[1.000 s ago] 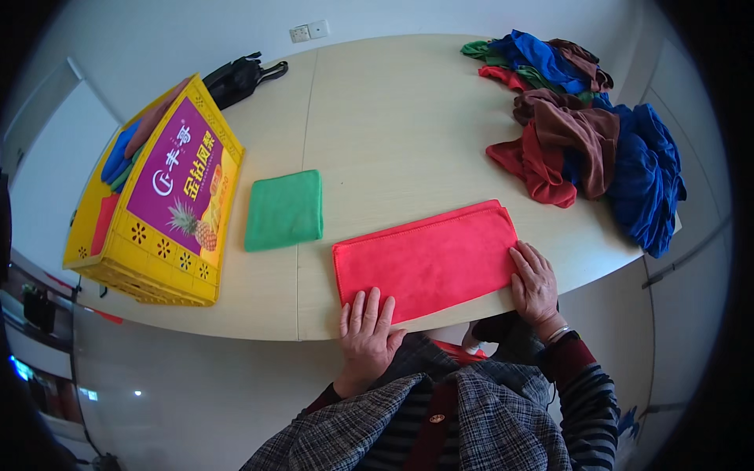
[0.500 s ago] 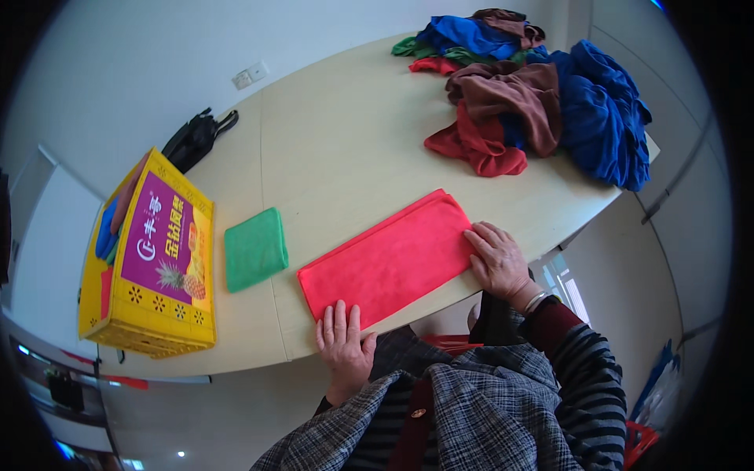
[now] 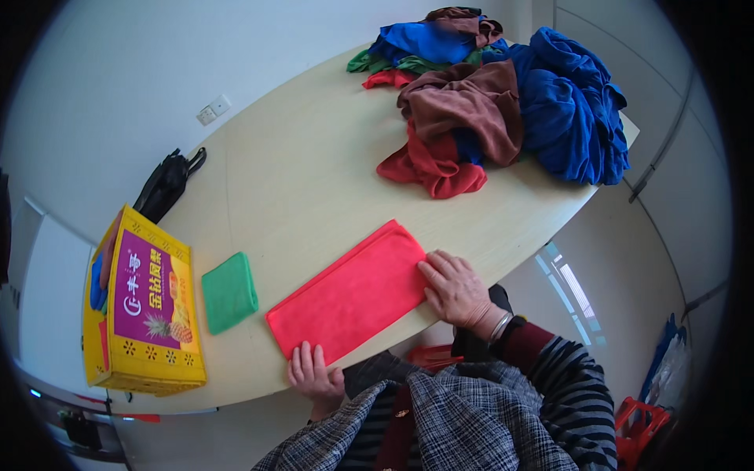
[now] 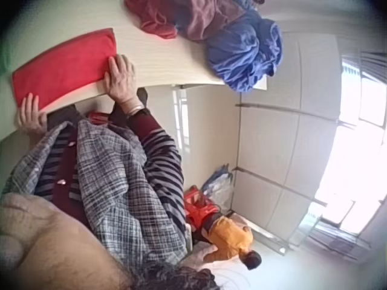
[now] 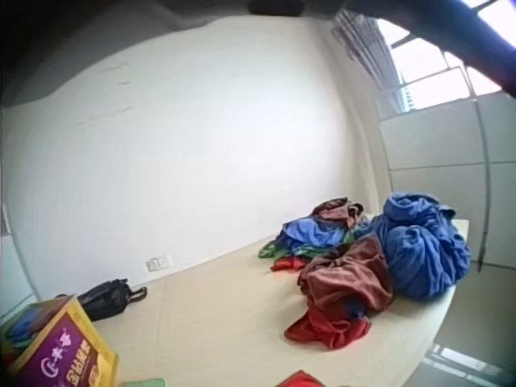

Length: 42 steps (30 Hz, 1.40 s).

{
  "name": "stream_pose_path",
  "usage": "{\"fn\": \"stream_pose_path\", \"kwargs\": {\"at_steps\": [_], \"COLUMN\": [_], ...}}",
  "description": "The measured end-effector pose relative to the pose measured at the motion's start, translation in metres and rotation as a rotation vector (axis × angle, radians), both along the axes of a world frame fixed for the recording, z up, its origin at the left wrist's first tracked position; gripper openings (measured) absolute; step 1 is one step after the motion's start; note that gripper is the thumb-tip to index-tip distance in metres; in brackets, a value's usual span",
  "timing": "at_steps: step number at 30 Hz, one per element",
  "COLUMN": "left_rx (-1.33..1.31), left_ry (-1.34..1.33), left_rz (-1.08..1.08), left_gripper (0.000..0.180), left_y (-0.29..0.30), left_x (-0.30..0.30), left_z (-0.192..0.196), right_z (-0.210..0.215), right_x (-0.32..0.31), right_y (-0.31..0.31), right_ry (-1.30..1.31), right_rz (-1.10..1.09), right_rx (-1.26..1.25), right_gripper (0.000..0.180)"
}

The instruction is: Folding a red piece of cloth on a table.

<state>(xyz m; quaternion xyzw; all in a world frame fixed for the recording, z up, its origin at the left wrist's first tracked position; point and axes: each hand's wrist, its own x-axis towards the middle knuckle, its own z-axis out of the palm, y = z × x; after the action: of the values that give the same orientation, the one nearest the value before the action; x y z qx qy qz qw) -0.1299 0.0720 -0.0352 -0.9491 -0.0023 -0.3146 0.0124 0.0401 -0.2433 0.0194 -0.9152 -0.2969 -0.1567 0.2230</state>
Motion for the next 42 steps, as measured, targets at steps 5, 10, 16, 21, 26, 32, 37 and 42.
{"fn": "stream_pose_path", "kwargs": {"at_steps": [5,10,16,21,26,32,37,42], "left_rx": [0.049,0.068,0.077,0.044,-0.015,-0.087,-0.211,-0.16], "left_ry": [-0.029,-0.051,-0.076,-0.068,-0.059,-0.026,-0.058,0.218], "left_rz": [-0.01,0.004,0.023,0.041,0.037,0.023,-0.025,-0.06], "left_gripper": [0.06,0.057,0.056,0.054,0.05,0.043,0.034,0.036], "left_y": [0.002,-0.002,-0.003,-0.008,-0.015,-0.025,-0.035,-0.069], "left_x": [0.004,0.006,0.001,0.0,0.003,0.003,0.013,0.089], "left_z": [-0.006,-0.006,-0.006,0.0,0.012,0.03,0.071,0.068], "right_z": [0.002,-0.001,0.0,0.0,0.0,0.003,-0.01,0.026], "right_x": [0.004,0.005,0.003,0.0,0.001,0.005,0.007,0.03], "right_y": [-0.004,-0.008,-0.012,-0.012,-0.01,-0.008,-0.003,0.042], "right_ry": [0.021,0.026,0.007,-0.003,-0.036,-0.056,-0.055,-0.098], "right_rz": [0.007,0.032,0.068,0.07,0.054,0.072,0.043,0.21], "right_rx": [0.046,0.077,0.094,0.086,0.103,0.147,0.077,0.039], "right_gripper": [0.055,0.056,0.056,0.054,0.053,0.052,0.052,0.05]}}
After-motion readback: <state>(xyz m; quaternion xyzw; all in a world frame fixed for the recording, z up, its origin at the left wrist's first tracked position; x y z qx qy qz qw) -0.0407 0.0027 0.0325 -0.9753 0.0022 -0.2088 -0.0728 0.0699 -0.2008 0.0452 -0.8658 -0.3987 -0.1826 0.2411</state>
